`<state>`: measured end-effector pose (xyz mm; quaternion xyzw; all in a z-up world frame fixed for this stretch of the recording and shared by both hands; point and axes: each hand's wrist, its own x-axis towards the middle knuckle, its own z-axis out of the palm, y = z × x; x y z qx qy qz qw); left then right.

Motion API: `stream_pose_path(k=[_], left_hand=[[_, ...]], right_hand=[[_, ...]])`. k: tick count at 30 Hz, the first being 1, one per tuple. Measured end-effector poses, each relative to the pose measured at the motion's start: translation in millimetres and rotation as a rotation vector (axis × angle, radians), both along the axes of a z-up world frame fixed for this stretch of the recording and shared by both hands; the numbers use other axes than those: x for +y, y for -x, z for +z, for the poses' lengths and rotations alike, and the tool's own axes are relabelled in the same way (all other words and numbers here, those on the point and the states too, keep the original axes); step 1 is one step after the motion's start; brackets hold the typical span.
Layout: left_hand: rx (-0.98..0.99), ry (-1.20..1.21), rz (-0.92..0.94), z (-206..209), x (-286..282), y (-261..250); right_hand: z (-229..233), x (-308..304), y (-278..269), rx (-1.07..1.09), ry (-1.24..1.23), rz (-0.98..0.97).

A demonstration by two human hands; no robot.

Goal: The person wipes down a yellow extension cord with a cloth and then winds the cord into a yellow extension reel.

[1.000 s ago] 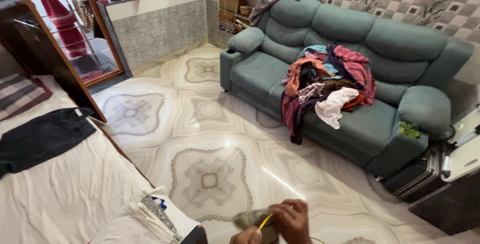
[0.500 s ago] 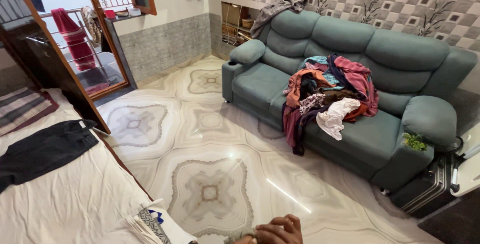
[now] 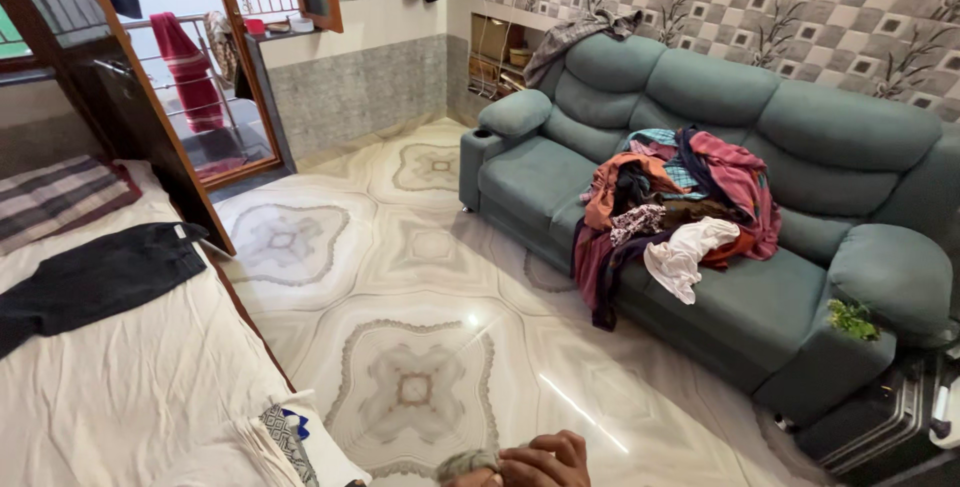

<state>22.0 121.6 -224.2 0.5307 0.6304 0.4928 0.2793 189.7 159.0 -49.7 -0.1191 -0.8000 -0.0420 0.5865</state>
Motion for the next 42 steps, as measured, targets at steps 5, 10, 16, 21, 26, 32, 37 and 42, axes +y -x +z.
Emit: stream_pose_path(k=[5, 10, 16, 21, 26, 32, 37, 42], left_hand=[[-0.023, -0.015, 0.045, 10, -3, 4], [-0.036, -0.028, 0.089, 17, -9, 13], [-0.009, 0.044, 0.165, 62, -40, 24], [0.013, 0.030, 0.143, 96, -51, 10], [-0.039, -0.059, 0.144, 50, -53, 26], [0.079, -0.213, 0.289, -16, -28, 40], [0.960, -0.905, 0.647, 11, -8, -9], [0.418, -0.242, 0.162, 30, -19, -14]], right_hand=[[-21, 24, -3, 0.016, 0.071, 0.010], [-115, 66, -18, -0.122, 0.490, 0.057], [-88, 56, -10, -0.121, 0.392, -0.009], [-44, 36, 0, -0.150, 0.513, -0.051], [-120, 72, -21, -0.007, 0.773, 0.071], [-142, 110, -85, 0.531, 1.233, 0.097], [-85, 95, -95, 0.402, 0.735, 0.350], [-94, 50, -18, -0.068, 0.215, 0.278]])
